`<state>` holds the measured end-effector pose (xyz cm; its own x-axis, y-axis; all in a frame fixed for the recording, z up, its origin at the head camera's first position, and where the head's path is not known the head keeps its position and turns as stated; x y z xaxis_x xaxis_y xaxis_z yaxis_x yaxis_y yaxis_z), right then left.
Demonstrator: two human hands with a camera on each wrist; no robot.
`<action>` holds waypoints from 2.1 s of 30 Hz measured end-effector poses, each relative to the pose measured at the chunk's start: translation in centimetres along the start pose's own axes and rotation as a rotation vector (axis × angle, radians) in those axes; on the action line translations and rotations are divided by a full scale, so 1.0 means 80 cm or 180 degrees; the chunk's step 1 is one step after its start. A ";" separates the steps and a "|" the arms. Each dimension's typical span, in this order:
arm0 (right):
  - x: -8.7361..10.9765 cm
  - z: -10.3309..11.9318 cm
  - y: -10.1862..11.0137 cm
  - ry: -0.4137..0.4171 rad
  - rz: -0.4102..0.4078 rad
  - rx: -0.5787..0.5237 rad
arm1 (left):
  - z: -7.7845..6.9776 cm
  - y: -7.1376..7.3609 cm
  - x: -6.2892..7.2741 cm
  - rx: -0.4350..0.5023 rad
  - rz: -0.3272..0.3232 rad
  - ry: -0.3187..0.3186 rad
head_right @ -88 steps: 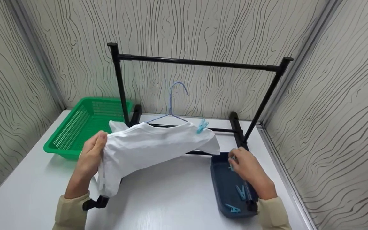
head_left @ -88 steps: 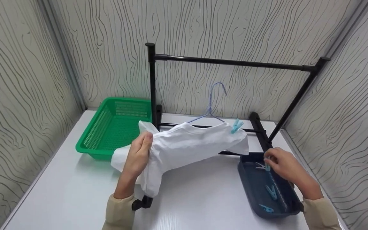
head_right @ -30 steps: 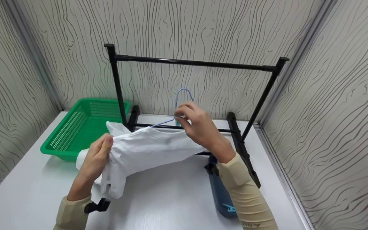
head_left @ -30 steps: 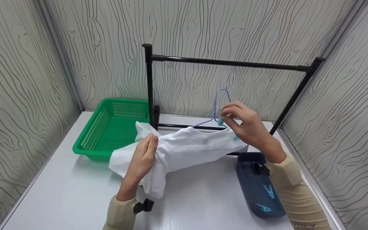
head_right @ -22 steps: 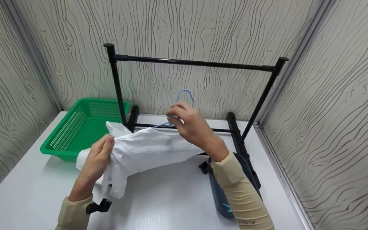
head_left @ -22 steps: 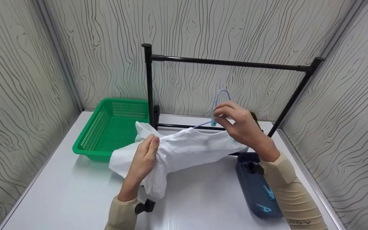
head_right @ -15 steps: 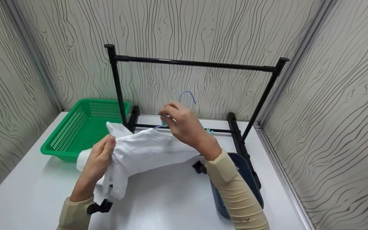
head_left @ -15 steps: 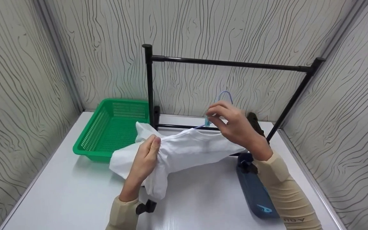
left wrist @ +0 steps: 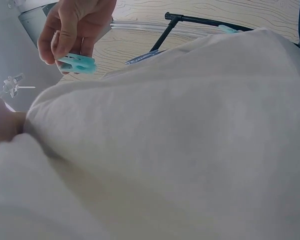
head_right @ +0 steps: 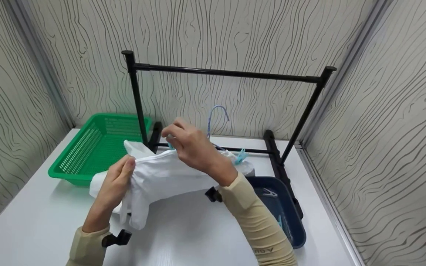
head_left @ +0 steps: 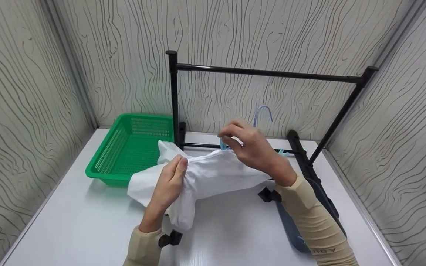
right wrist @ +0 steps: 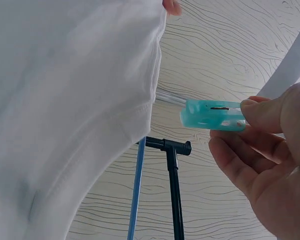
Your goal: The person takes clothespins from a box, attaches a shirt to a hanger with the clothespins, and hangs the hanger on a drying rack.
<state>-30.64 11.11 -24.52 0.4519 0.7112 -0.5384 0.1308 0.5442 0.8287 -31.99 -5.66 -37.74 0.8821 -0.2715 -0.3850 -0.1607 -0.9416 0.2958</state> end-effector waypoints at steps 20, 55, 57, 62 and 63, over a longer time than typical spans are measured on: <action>-0.012 0.018 -0.029 0.0213 0.0124 -0.0315 | -0.006 -0.002 0.006 -0.0010 0.0015 -0.0002; -0.012 0.022 -0.055 0.0269 0.0474 -0.0525 | -0.011 -0.002 0.013 0.0075 -0.0010 -0.0097; -0.011 0.021 -0.055 0.0269 0.0473 -0.0554 | -0.010 -0.002 0.013 0.0090 0.0004 -0.0054; -0.011 0.018 -0.059 0.0243 0.0504 -0.0649 | -0.010 -0.003 0.013 0.0087 0.0020 -0.0014; -0.011 0.018 -0.060 0.0234 0.0524 -0.0657 | -0.010 -0.004 0.013 0.0087 0.0020 -0.0020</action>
<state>-30.38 7.26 -27.82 0.3859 0.8240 -0.4149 -0.1252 0.4924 0.8613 -30.67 -5.52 -37.53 0.8782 -0.2785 -0.3889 -0.1783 -0.9450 0.2742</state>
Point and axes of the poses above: each hand's wrist, its own x-axis away from the middle knuckle, its own y-axis out of the back of the hand, z = x × y, the point moved 9 cm from there along -x, towards the middle knuckle, and after that the axes turned 11 degrees about z, right-handed, at the moved point
